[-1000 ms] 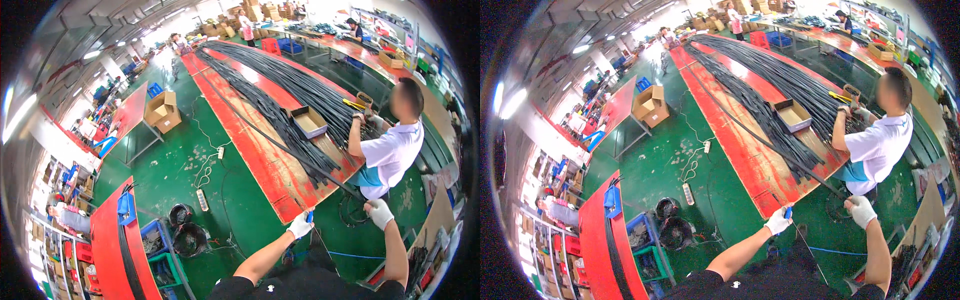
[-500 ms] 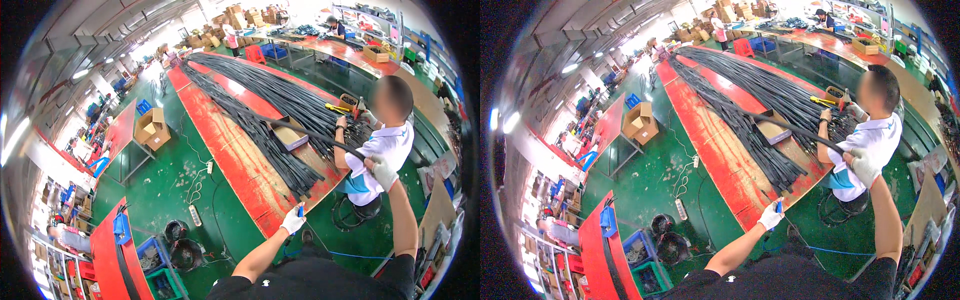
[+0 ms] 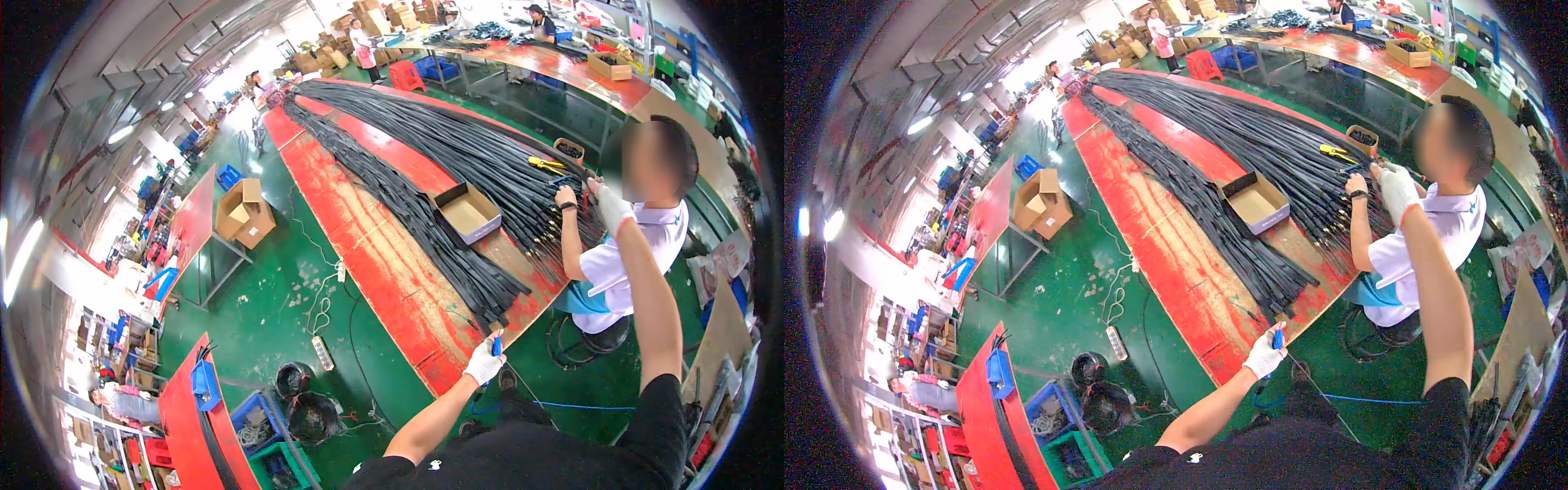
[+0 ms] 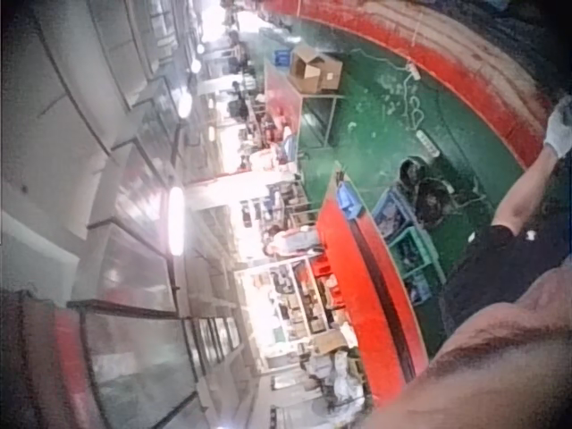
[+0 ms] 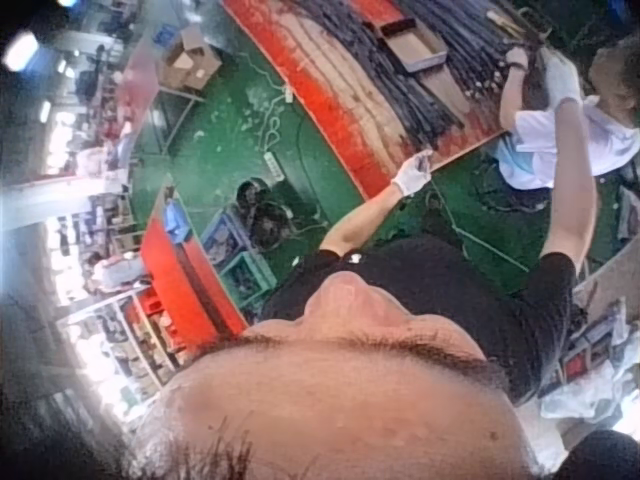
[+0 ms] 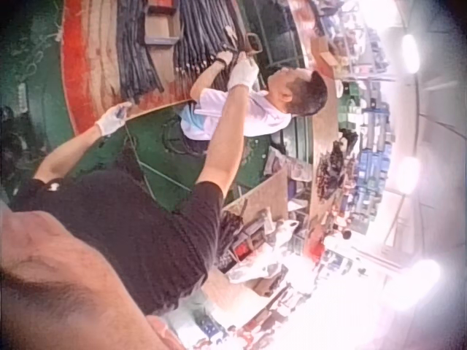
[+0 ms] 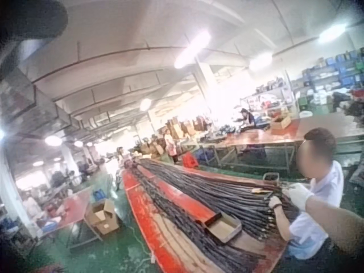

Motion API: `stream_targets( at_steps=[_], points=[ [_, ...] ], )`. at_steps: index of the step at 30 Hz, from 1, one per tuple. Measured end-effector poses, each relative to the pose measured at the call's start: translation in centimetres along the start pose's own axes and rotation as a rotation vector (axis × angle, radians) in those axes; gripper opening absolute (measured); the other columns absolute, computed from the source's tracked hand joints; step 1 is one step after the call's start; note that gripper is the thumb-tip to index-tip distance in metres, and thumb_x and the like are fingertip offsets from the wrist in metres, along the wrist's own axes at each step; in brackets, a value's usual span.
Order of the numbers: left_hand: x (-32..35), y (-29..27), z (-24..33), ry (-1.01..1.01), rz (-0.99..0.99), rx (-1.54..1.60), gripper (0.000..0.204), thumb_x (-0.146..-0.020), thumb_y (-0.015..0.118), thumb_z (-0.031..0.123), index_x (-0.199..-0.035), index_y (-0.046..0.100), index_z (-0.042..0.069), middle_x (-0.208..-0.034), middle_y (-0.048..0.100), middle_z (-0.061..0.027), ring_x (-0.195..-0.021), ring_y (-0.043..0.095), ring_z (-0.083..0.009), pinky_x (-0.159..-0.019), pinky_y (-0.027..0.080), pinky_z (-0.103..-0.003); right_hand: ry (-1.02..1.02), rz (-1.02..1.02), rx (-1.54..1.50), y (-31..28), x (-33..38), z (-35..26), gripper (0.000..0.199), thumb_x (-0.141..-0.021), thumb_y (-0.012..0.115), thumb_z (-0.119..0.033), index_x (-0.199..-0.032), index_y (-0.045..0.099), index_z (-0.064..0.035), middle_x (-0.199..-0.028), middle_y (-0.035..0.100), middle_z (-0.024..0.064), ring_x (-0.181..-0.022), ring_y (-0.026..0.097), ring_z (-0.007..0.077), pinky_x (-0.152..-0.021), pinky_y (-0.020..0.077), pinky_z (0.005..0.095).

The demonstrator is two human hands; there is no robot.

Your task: Assembling black rubber strips and attaching small components using handheld tools on a workshop table.

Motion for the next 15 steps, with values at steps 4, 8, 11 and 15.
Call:
stream_targets(
  at_steps=[4, 8, 11, 15],
  points=[
    [-1.7, 1.8, -1.0, -0.027, -0.059, 0.018, 0.073, -0.087, 0.066, -0.004, -0.157, 0.046, 0.007, -0.095, 0.054, 0.0022, -0.082, 0.056, -0.0093, -0.075, 0.051, -0.026, -0.123, 0.164, 0.504, -0.3, -9.6, 8.9, 0.038, -0.104, 0.061, -0.032, -0.114, 0.075, 0.0023, -0.108, 0.077, 0.0175, -0.098, 0.071, 0.0358, -0.091, 0.0546, 0.0414],
    [-1.1, -0.3, -3.6, -0.075, 0.008, -0.005, 0.074, -0.086, 0.065, -0.006, -0.156, 0.046, 0.007, -0.096, 0.053, 0.0027, -0.083, 0.054, -0.0077, -0.075, 0.051, -0.025, -0.044, 0.178, 0.542, 8.0, -9.4, 16.5, 0.049, -0.099, 0.058, -0.041, -0.119, 0.076, 0.0004, -0.125, 0.072, 0.0279, -0.122, 0.066, 0.0440, -0.105, 0.0504, 0.0454],
    [-1.2, -0.4, -4.2, -0.154, 0.010, -0.029, 0.077, -0.085, 0.065, -0.006, -0.158, 0.046, 0.007, -0.095, 0.055, 0.0025, -0.083, 0.055, -0.0085, -0.077, 0.051, -0.024, 0.093, 0.084, 0.655, 8.5, -11.3, 23.5, 0.043, -0.100, 0.058, -0.036, -0.109, 0.077, 0.0018, -0.111, 0.075, 0.0275, -0.109, 0.071, 0.0435, -0.094, 0.0532, 0.0469],
    [-2.7, 1.7, -2.5, -0.148, -0.040, -0.015, 0.076, -0.083, 0.065, -0.006, -0.157, 0.047, 0.006, -0.096, 0.057, 0.0027, -0.082, 0.056, -0.0079, -0.076, 0.051, -0.025, 0.293, 0.137, 0.333, 1.0, -13.6, 34.9, 0.036, -0.101, 0.060, -0.032, -0.112, 0.079, -0.0030, -0.106, 0.079, 0.0196, -0.096, 0.073, 0.0327, -0.088, 0.0544, 0.0422]
  ],
)
Point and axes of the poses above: each hand's wrist, its own x-axis away from the middle knuckle, its own y-axis out of the palm, z = x × y, the point moved 7 cm from there along -x, towards the middle knuckle
